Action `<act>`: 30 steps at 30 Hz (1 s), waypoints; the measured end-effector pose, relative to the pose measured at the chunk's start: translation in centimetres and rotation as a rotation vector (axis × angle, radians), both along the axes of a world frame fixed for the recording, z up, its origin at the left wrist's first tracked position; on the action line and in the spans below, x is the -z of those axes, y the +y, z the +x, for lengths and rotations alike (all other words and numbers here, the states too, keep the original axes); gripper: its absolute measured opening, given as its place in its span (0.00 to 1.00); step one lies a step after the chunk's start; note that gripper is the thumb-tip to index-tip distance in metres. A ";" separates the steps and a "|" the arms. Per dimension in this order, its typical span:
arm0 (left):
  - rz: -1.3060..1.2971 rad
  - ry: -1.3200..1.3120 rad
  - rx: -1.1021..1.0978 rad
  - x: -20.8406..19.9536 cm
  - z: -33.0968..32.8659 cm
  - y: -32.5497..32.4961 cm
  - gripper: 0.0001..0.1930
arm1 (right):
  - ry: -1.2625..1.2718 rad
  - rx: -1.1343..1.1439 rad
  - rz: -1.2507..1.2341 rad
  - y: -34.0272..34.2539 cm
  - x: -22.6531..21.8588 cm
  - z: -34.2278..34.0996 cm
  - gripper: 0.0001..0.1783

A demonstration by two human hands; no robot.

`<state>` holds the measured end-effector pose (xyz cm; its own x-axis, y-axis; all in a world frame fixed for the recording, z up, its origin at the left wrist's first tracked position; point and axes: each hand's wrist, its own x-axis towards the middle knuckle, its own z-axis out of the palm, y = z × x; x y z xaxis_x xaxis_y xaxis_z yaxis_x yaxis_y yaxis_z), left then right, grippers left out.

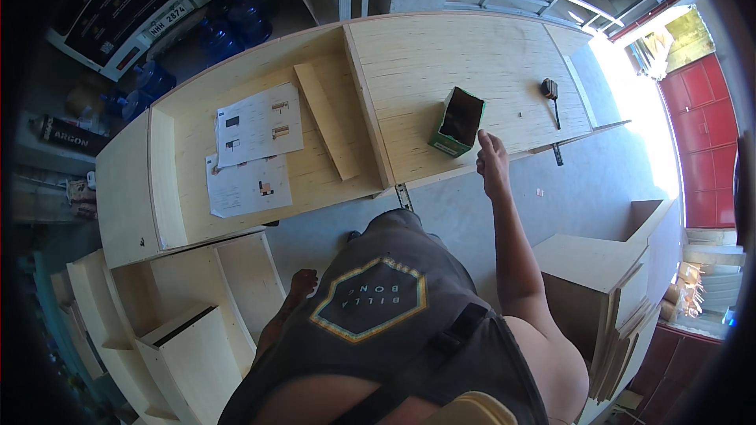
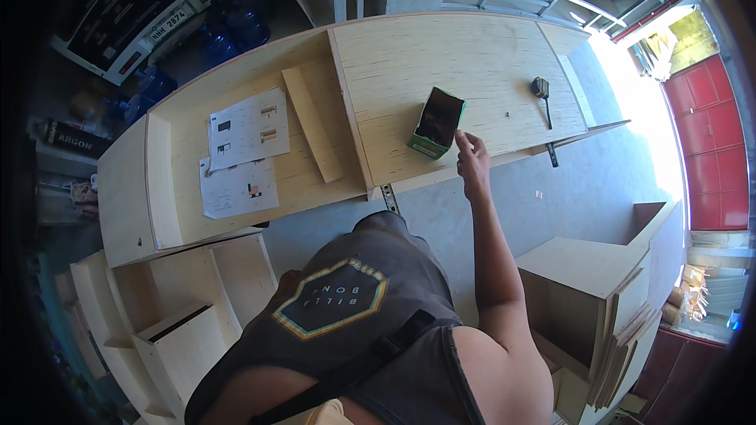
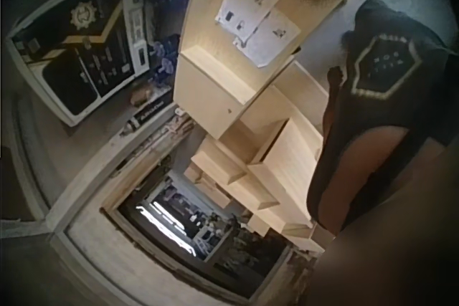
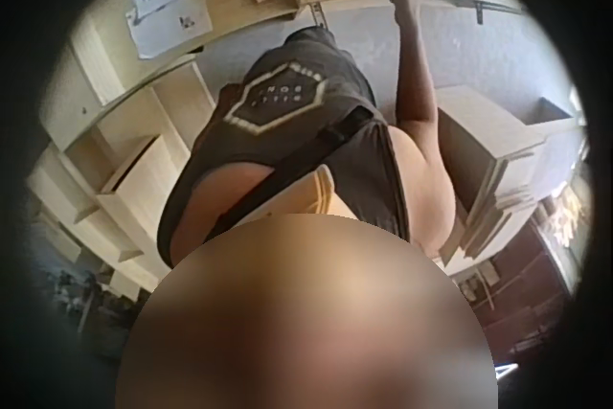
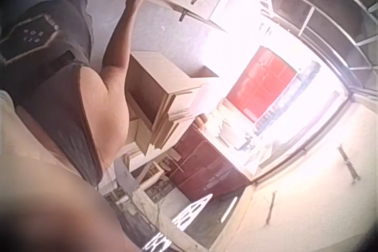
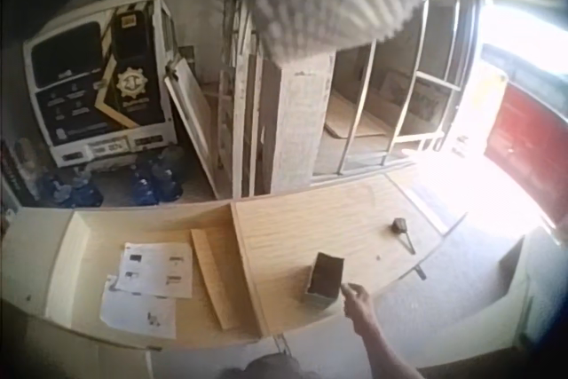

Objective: Assembling a wooden cabinet by installing drawer slides using an impact driver and screws.

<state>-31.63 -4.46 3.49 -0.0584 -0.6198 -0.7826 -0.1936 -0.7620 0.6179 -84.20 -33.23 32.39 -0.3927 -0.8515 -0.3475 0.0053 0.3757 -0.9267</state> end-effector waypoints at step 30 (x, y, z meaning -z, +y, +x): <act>-0.104 -0.751 -0.087 -1.0 -5.2 14.3 0.09 | 1.576 -0.262 -0.135 -14.2 8.0 -14.7 0.18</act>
<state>-36.82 9.87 4.50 0.5192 -0.6701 -0.5305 -0.5316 -0.7392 0.4134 -98.89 -47.44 24.38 -0.1148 -0.9390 0.3241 -0.9909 0.1314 0.0298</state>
